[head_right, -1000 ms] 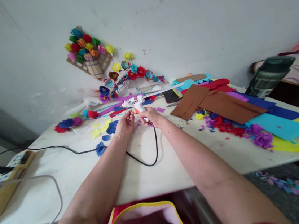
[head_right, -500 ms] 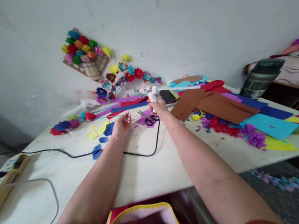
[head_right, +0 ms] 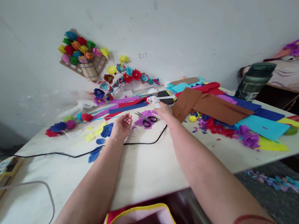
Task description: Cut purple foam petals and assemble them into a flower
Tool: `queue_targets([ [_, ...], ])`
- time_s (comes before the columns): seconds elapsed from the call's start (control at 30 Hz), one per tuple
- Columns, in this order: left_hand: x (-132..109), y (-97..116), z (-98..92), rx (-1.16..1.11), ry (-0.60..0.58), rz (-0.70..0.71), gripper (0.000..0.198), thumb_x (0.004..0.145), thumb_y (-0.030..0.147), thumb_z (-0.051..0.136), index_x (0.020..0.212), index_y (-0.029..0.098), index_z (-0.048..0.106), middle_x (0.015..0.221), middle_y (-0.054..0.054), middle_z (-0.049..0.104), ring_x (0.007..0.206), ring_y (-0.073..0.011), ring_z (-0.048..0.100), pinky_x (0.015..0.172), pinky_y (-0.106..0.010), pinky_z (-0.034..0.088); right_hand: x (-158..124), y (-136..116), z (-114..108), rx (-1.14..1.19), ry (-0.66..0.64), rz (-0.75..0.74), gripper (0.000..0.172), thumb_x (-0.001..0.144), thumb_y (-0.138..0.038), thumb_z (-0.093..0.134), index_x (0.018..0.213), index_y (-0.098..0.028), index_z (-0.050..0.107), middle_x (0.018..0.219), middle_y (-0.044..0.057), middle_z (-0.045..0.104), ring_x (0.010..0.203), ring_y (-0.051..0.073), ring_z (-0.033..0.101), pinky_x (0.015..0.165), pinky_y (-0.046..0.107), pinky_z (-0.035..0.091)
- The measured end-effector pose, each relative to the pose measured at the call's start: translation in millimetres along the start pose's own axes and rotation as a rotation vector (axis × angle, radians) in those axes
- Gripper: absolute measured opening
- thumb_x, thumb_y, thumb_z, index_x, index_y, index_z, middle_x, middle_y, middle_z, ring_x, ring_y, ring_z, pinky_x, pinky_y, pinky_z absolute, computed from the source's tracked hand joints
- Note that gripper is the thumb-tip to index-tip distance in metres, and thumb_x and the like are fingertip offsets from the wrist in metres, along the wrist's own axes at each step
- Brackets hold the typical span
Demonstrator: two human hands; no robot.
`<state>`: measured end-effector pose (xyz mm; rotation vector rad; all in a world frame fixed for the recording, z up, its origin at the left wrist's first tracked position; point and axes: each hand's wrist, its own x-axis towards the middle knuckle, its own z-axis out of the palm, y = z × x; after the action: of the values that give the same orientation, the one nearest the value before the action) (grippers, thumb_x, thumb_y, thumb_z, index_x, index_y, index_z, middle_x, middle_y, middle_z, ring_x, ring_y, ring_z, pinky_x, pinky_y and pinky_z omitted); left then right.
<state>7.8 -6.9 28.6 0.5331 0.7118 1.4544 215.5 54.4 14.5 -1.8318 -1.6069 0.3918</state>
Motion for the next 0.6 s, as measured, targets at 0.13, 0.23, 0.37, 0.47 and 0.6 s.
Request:
queue_targets([
  [0.13, 1.4, -1.2, -3.4, 0.008, -0.013, 0.014, 0.012, 0.079, 0.008, 0.051, 0.074, 0.009, 0.062, 0.058, -0.005, 0.062, 0.046, -0.0064, 0.054, 0.045, -0.013, 0.043, 2.9, 2.7, 5.0, -0.071, -0.006, 0.005, 0.04, 0.081, -0.035, 0.059, 0.116, -0.017, 0.064, 0.109, 0.015, 0.07, 0.099, 0.03, 0.065, 0.075, 0.033, 0.047],
  [0.23, 2.6, -1.9, -5.2, 0.006, -0.022, 0.021, 0.013, 0.079, 0.007, 0.05, 0.074, 0.009, 0.062, 0.058, -0.005, 0.062, 0.047, -0.0066, 0.055, 0.045, -0.013, 0.043, 4.1, 3.7, 4.3, -0.107, 0.005, 0.012, 0.039, 0.081, -0.034, 0.06, 0.115, -0.015, 0.064, 0.109, 0.017, 0.069, 0.099, 0.031, 0.065, 0.074, 0.032, 0.047],
  [0.37, 3.1, -1.6, -4.9, -0.006, -0.017, 0.027, 0.014, 0.078, 0.006, 0.049, 0.072, 0.009, 0.061, 0.058, -0.006, 0.063, 0.047, -0.0073, 0.056, 0.045, -0.014, 0.044, 4.0, 5.1, 2.6, -0.103, 0.004, 0.014, 0.039, 0.08, -0.034, 0.063, 0.113, -0.012, 0.065, 0.106, 0.019, 0.07, 0.098, 0.032, 0.066, 0.074, 0.032, 0.047],
  [0.47, 3.2, -1.4, -4.4, -0.012, -0.006, 0.025, 0.013, 0.076, 0.006, 0.049, 0.073, 0.009, 0.061, 0.059, -0.007, 0.064, 0.047, -0.0082, 0.057, 0.045, -0.015, 0.044, 3.2, 6.9, 3.5, -0.092, 0.021, -0.016, 0.038, 0.079, -0.03, 0.063, 0.112, -0.012, 0.066, 0.107, 0.018, 0.069, 0.099, 0.031, 0.066, 0.077, 0.032, 0.047],
  [0.6, 3.3, -1.8, -4.5, -0.017, -0.009, 0.023, 0.013, 0.073, 0.007, 0.049, 0.076, 0.009, 0.062, 0.06, -0.007, 0.066, 0.048, -0.0087, 0.057, 0.044, -0.015, 0.044, 0.1, 8.3, 5.1, -0.078, 0.075, -0.045, 0.042, 0.079, -0.026, 0.061, 0.119, -0.011, 0.063, 0.113, 0.018, 0.066, 0.102, 0.029, 0.063, 0.083, 0.033, 0.047],
])
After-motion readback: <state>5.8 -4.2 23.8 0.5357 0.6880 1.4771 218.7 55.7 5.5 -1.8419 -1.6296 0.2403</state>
